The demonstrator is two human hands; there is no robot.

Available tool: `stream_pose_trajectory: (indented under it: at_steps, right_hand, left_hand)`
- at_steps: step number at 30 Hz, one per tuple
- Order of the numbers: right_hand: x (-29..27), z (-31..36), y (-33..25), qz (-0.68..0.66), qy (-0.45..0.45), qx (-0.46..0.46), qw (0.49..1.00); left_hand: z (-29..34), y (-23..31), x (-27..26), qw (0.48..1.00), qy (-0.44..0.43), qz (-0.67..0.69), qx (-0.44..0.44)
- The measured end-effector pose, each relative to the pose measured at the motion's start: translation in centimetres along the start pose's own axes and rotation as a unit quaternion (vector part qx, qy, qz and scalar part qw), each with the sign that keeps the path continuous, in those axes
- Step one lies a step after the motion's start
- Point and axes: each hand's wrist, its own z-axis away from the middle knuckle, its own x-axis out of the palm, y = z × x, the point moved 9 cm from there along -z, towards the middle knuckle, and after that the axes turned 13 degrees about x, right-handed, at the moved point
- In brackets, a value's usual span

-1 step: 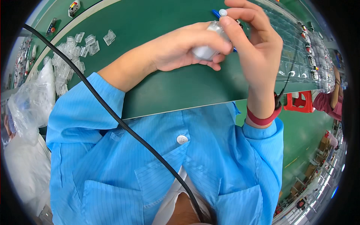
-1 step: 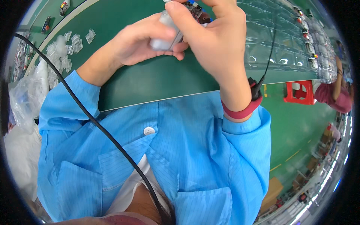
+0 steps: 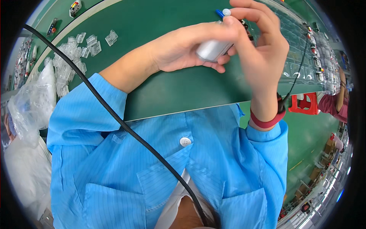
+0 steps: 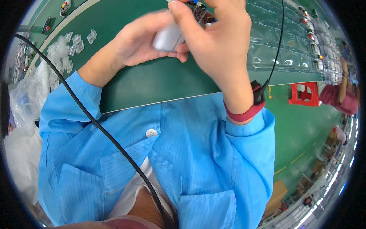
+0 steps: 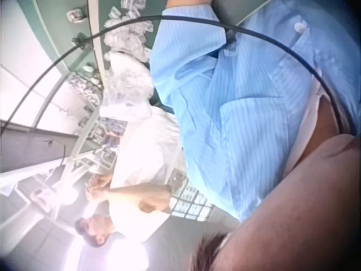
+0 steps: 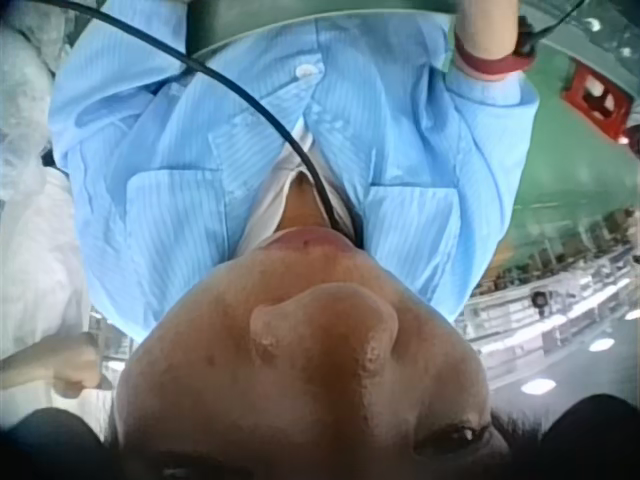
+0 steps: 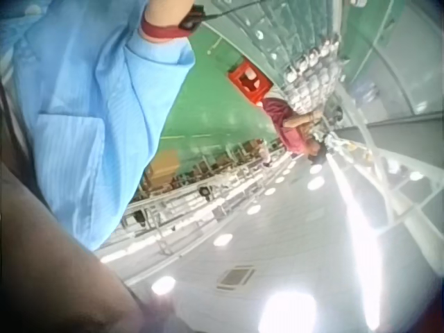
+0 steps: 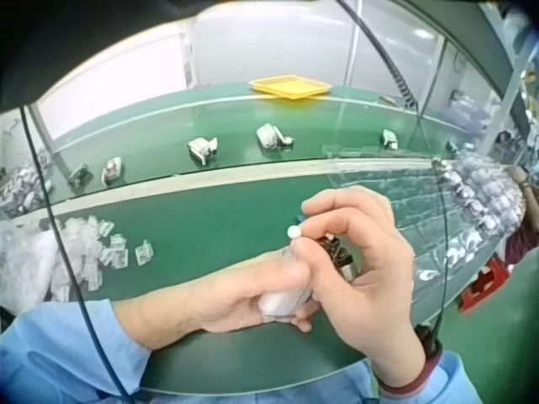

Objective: Assembling small electronic components and placing them into a plastic shipping tray.

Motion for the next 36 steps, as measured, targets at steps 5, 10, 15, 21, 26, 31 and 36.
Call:
stream_pose_trajectory:
  at_steps: [5,10,15,21,26,31,36]
  right_hand:
    - [0.7,2.8,-3.9,0.301,0.158,-0.241,0.909]
    - [-0.2,2.3,-2.6,0.212,0.083,-0.196,0.954]
    - [-0.8,2.1,-2.2,0.115,-0.015,-0.155,0.981]
    - [0.1,2.6,-6.1,0.388,-0.006,-0.142,0.911]
    - [1.4,2.9,-6.3,0.402,-0.086,-0.185,0.892]
    - [0.7,0.4,-5.1,0.271,-0.089,0.004,0.958]
    - [1.7,0.3,-6.2,0.334,-0.153,-0.080,0.926]
  left_hand:
    - [-1.1,-0.2,-0.3,1.000,-0.017,-0.015,0.006]
    - [-0.6,-0.3,0.3,0.999,-0.019,-0.040,-0.009]
    - [-0.1,-0.6,1.3,0.996,-0.077,-0.037,0.005]
    - [-0.8,1.1,0.1,0.943,-0.071,-0.315,0.081]
    - [-0.5,1.0,0.2,0.937,-0.065,-0.332,0.086]
    - [-0.5,0.8,0.3,0.935,-0.080,-0.342,0.057]
    - [-0.9,0.5,0.3,0.945,-0.090,-0.309,0.060]
